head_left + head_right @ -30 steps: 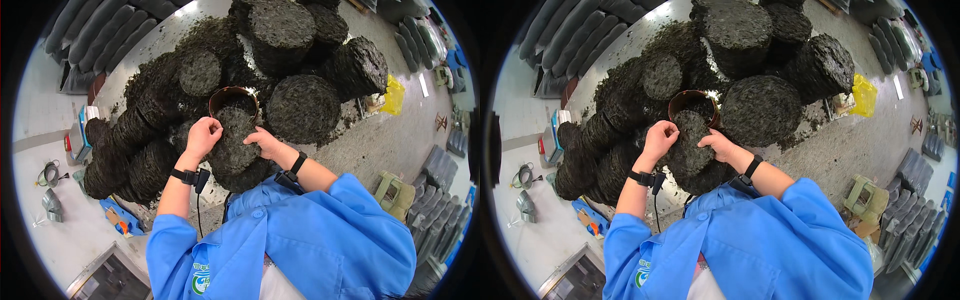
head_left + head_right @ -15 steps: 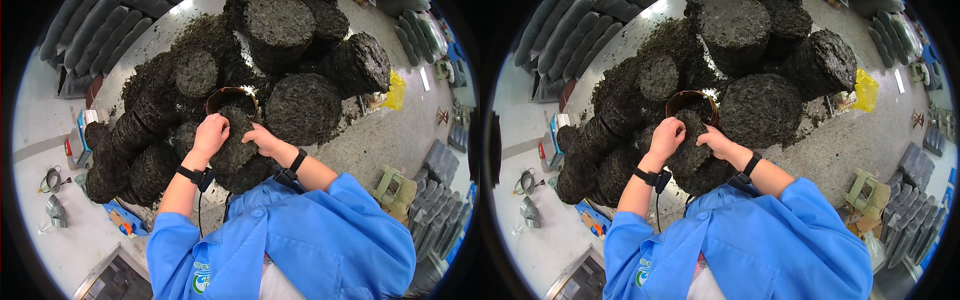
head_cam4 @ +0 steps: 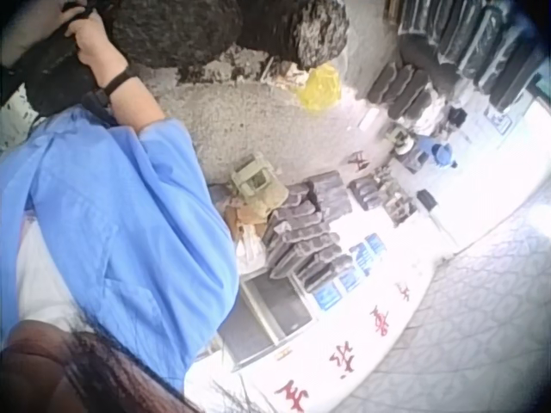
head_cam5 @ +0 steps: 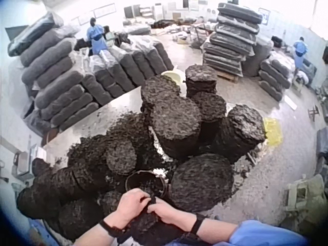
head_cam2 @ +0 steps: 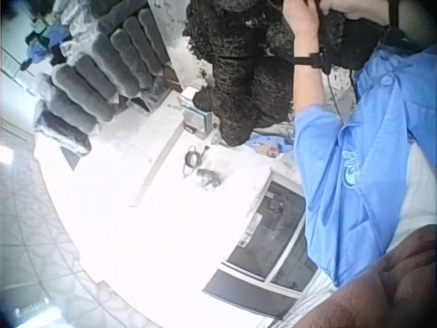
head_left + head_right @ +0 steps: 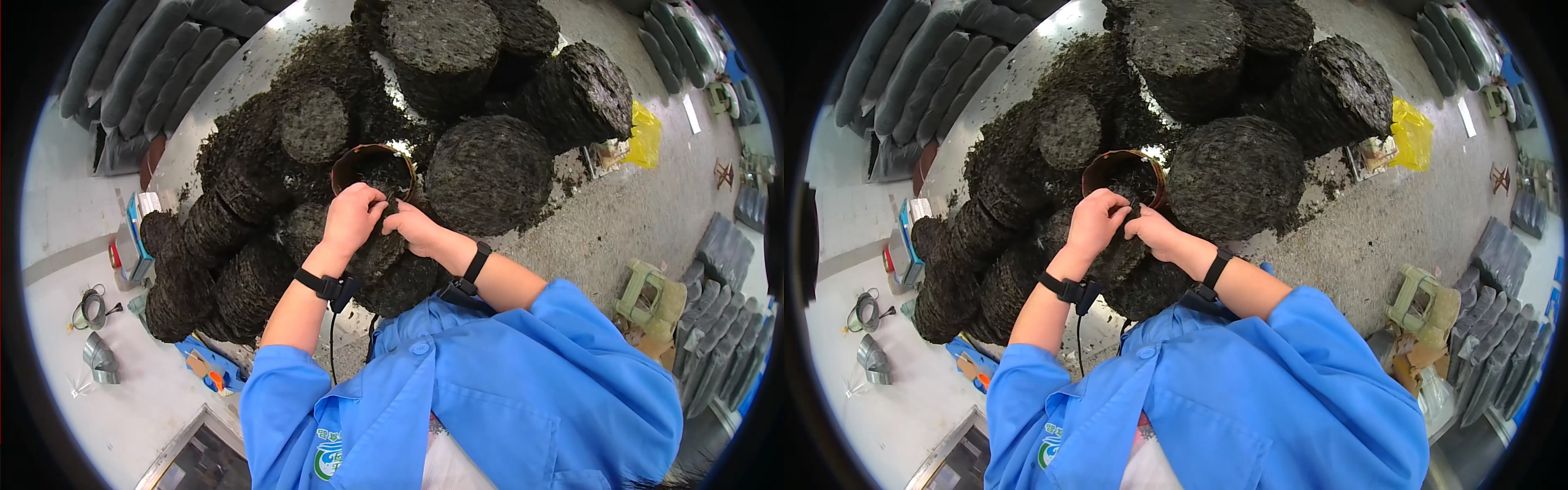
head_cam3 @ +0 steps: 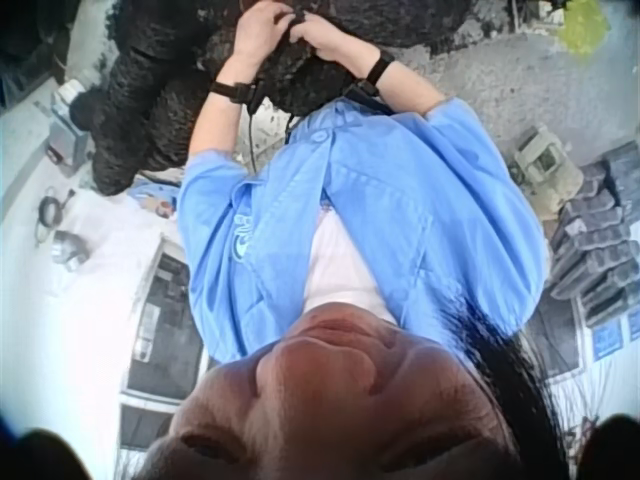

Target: Inspecting and organizing compressed tea cakes on a table.

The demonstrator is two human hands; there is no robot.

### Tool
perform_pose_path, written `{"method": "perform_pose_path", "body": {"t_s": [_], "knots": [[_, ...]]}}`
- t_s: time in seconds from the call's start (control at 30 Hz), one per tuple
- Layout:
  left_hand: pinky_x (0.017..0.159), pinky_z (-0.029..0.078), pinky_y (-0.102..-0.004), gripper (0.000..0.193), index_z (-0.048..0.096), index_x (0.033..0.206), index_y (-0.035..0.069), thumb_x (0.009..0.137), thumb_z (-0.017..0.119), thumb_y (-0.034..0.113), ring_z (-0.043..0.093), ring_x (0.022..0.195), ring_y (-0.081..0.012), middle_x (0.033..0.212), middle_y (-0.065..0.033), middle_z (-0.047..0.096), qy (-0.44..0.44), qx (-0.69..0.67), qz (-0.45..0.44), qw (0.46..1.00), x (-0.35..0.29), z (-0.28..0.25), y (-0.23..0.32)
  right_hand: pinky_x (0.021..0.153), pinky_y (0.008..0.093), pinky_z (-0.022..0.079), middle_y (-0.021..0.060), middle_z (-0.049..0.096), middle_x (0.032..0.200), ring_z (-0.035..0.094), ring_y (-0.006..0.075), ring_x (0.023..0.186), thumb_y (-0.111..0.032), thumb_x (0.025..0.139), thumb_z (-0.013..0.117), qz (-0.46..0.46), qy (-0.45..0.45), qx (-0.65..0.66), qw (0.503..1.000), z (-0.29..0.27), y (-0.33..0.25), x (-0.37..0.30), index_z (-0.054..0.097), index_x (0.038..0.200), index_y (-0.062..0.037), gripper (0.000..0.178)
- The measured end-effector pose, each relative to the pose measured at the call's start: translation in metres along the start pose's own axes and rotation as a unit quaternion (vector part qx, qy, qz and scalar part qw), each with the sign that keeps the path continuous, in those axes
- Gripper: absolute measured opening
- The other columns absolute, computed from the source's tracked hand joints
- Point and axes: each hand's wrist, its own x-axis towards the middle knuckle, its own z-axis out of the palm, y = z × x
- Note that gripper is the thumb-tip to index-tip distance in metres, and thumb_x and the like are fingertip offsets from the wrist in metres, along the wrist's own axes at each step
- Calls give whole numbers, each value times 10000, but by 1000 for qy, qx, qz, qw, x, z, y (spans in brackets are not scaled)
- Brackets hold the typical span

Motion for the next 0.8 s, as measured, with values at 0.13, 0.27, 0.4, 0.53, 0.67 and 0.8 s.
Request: {"method": "perform_pose_path", "body": {"t_s": [0.13,0.27,0.4,0.53,0.67,0.8], "knots": [[674,548,-360,91,728,895,56,810,752,78,660,730,-274,827,-100,651,11,90,43,995,3,2,2,896,300,430,34,608,1052,529,167,1057,54,730,572,-23,-28,-55,998,4,1,2,619,1173,-71,462],[641,553,-324,61,714,894,20,845,717,58,682,697,-184,805,-67,687,-40,7,-65,997,15,-6,-9,846,308,451,30,588,1000,539,164,946,50,722,569,7,5,-50,999,6,-2,-5,609,1091,-61,388],[678,569,-303,100,692,962,-26,899,670,49,698,719,-142,837,-80,721,6,-208,-176,962,37,-26,-29,848,383,531,76,638,1011,620,231,957,51,744,543,57,-19,93,994,2,-4,-9,619,1113,-37,387],[694,554,-346,137,698,998,-3,899,636,69,705,730,-200,831,-104,717,36,87,-92,991,29,-44,-29,922,424,543,112,659,1095,646,275,1050,49,769,544,82,-43,134,987,-6,0,-12,596,1181,-20,421],[668,535,-358,113,699,928,15,908,657,117,680,688,-223,766,-113,686,119,19,-90,989,-13,-61,-21,965,432,525,116,648,1184,640,274,1099,58,796,548,59,-65,128,988,-9,5,-22,554,1281,-20,491],[622,477,-238,155,702,981,19,991,644,162,611,689,-66,707,-7,640,246,-258,-192,915,-67,-81,-30,1013,420,493,115,629,1271,627,259,1132,33,865,592,8,-29,98,995,4,5,-35,505,1372,-20,517]]}}
